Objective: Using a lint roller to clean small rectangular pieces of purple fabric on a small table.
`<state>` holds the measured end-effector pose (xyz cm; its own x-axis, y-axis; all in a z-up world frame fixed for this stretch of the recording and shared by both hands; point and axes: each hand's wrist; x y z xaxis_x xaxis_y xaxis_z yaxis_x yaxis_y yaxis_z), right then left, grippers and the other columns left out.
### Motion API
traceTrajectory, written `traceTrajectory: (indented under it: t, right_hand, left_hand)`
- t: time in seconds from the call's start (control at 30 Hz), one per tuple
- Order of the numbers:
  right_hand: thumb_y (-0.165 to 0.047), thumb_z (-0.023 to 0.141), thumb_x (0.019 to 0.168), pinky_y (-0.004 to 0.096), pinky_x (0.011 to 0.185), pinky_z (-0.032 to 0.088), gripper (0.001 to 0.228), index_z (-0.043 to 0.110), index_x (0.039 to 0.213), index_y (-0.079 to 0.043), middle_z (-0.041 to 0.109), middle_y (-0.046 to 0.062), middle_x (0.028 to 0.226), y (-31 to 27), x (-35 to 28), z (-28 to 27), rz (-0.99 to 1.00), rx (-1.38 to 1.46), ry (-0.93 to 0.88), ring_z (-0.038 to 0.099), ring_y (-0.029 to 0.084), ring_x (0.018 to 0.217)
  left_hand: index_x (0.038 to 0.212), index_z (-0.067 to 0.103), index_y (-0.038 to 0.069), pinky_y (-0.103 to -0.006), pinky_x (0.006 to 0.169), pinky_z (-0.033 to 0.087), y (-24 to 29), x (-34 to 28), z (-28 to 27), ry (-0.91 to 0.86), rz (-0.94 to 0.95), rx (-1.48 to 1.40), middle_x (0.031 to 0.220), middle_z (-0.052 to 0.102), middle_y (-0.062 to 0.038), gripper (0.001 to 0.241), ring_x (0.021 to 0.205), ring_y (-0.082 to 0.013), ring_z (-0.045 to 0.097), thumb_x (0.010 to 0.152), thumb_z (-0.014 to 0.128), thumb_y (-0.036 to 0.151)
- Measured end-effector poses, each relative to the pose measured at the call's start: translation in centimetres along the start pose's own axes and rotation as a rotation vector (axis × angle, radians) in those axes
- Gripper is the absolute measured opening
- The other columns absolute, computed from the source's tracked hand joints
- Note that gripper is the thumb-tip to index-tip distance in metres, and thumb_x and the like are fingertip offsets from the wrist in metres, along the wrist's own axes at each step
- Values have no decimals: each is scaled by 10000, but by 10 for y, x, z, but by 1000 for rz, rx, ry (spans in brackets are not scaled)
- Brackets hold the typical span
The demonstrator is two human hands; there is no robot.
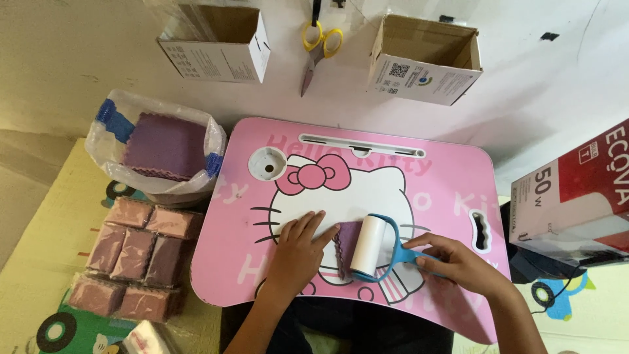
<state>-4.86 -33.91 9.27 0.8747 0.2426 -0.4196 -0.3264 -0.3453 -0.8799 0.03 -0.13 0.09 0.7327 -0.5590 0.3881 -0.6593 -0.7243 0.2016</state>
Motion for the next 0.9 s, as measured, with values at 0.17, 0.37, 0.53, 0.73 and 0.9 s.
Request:
traceTrajectory:
  t: [0.17, 0.37, 0.53, 0.73, 0.9]
  right_hand:
    - [-140, 678, 954, 279, 485, 356, 314, 789, 1248, -137, 617, 122, 687, -19, 5, 8, 6, -57, -22, 444, 159, 546]
    - [-163, 648, 976, 279, 429, 317, 318, 741, 1279, -140, 597, 142, 643, -35, 19, 27, 22, 1, -95, 308, 152, 479]
    - [-227, 619, 995, 250, 462, 342, 307, 698, 1290, -201, 624, 59, 657, -23, 0, 45, -17, -154, 50, 389, 118, 514]
    - [-241, 564, 975, 303, 475, 430, 427, 621, 1398, -254, 715, 104, 725, 22, -59, 101, 226, 2, 368, 562, 190, 510]
    - [-293, 586, 909, 268, 460, 513, 549, 540, 1432, -133, 767, 170, 704, 166, -67, 154, -177, 241, 553, 622, 182, 465]
  left_hand:
    - [1426, 613, 273, -513, 1122, 356, 0, 0, -1, 10, 2, 11, 1524, 529, -103, 580, 1416, -308, 451, 885, 601, 64]
    - [1410, 618, 245, -519, 1118, 359, -2, -1, 1, 5, 9, 17, 1529, 526, -91, 494, 1414, -319, 453, 933, 585, 121]
    - [1475, 560, 265, -522, 1113, 358, -1, 0, -2, -24, 7, 16, 1552, 496, -101, 626, 1429, -312, 428, 875, 650, 112]
    - [1428, 611, 279, -509, 1119, 364, 0, 0, -1, 28, 8, 11, 1523, 531, -101, 605, 1411, -310, 459, 866, 617, 57]
    - [1425, 618, 268, -514, 1103, 386, 2, 2, -4, 44, 14, 28, 1499, 554, -111, 614, 1390, -311, 484, 861, 590, 26]
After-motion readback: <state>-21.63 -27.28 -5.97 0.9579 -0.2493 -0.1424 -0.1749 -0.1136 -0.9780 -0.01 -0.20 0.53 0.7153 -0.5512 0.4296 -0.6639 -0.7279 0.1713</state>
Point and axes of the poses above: each hand's wrist, its own x-axis towards the middle knuckle, its own z-axis out of the palm, y = z × x
